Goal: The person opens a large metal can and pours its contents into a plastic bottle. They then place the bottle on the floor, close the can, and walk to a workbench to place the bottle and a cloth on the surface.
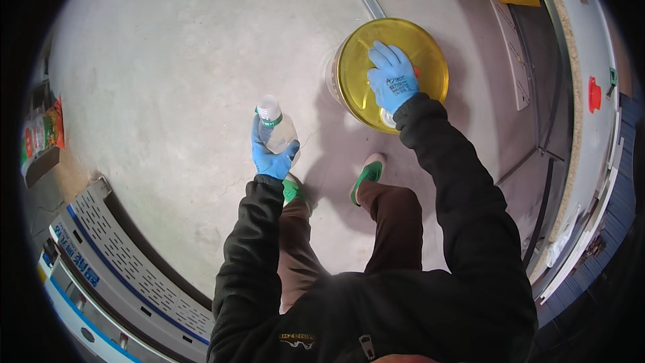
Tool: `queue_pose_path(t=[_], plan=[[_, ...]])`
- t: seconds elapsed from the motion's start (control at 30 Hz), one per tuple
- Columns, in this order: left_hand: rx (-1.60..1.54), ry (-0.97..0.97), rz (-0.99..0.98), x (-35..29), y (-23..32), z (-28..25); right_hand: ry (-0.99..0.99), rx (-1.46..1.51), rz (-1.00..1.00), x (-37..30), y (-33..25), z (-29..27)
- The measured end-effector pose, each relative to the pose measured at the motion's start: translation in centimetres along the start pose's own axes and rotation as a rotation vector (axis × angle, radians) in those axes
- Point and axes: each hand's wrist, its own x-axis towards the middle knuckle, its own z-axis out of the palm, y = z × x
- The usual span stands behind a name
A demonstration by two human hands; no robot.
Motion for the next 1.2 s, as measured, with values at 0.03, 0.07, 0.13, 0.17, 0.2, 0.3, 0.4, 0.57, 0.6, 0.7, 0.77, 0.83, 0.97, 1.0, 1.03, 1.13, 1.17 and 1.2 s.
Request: queue_pose_path(t=[0.03, 0.07, 0.13, 0.17, 0.2, 0.3, 0.4, 0.57, 0.6, 0.7, 0.77, 0.83, 0.97, 1.0, 1.03, 1.13, 1.17, 1.2], plan=[[0.003, -0.008, 0.014, 0.7, -1.1, 0.5, 0.045, 0.028, -0.068, -0.1, 0.8, 0.2], [0.021, -0.006, 0.019, 1.6, -2.2, 1.0, 0.094, 0.447, 0.268, -0.5, 1.4, 0.6], [-0.022, -0.008, -0.024, 3.4, -4.6, 2.0, 0.469, -0.035, 0.147, -2.1, 5.8, 0.1], [-0.092, -0.006, -0.064, 4.2, -5.9, 2.4, 0.547, -0.037, 0.383, -3.8, 8.1, -0.3], [-0.195, -0.006, -0.051, 5.2, -7.3, 2.6, 0.632, -0.102, 0.579, -5.5, 10.3, -0.7], [0.077, -0.03, 0.122, 9.4, -11.7, 2.6, 0.682, -0.109, 0.673, -9.1, 13.3, 0.1], [0.313, -0.006, 0.144, 12.3, -16.8, 1.5, 0.63, 0.471, 0.411, -9.8, 11.3, 2.2], [0.529, -0.076, 0.162, 15.9, -22.3, -0.5, 0.478, 0.434, 0.05, -6.1, 6.5, 4.0], [0.412, -0.12, 0.113, 16.4, -23.0, -0.8, 0.414, 0.357, 0.045, -5.5, 6.0, 4.3], [-0.028, -0.168, 0.02, 16.8, -25.3, -1.4, 0.341, 0.576, 0.14, -4.2, 5.5, 4.3], [-0.309, -0.167, -0.117, 16.9, -27.0, -2.1, 0.267, 0.826, 0.228, -3.9, 5.0, 4.6], [-0.084, -0.14, 0.184, 17.0, -28.7, -2.9, 0.248, 0.98, 0.373, -3.5, 4.3, 4.9], [0.074, -0.071, 0.42, 16.3, -30.6, -4.2, 0.286, 1.1, 0.636, -2.7, 2.1, 5.0], [0.027, -0.064, 0.364, 15.7, -30.6, -4.7, 0.33, 1.112, 0.688, -2.5, 1.5, 4.9], [-0.108, -0.049, 0.27, 15.0, -30.5, -5.1, 0.341, 1.088, 0.694, -2.3, 0.9, 4.8], [-0.959, -0.034, -0.291, 12.8, -29.5, -6.7, 0.367, 1.013, 0.734, -1.8, -0.7, 4.4], [-1.071, -0.019, -0.387, 12.1, -29.2, -7.1, 0.351, 0.966, 0.735, -1.7, -1.2, 4.2], [-1.092, 0.005, -0.439, 11.6, -29.0, -7.5, 0.341, 0.909, 0.767, -1.7, -1.6, 3.9]])
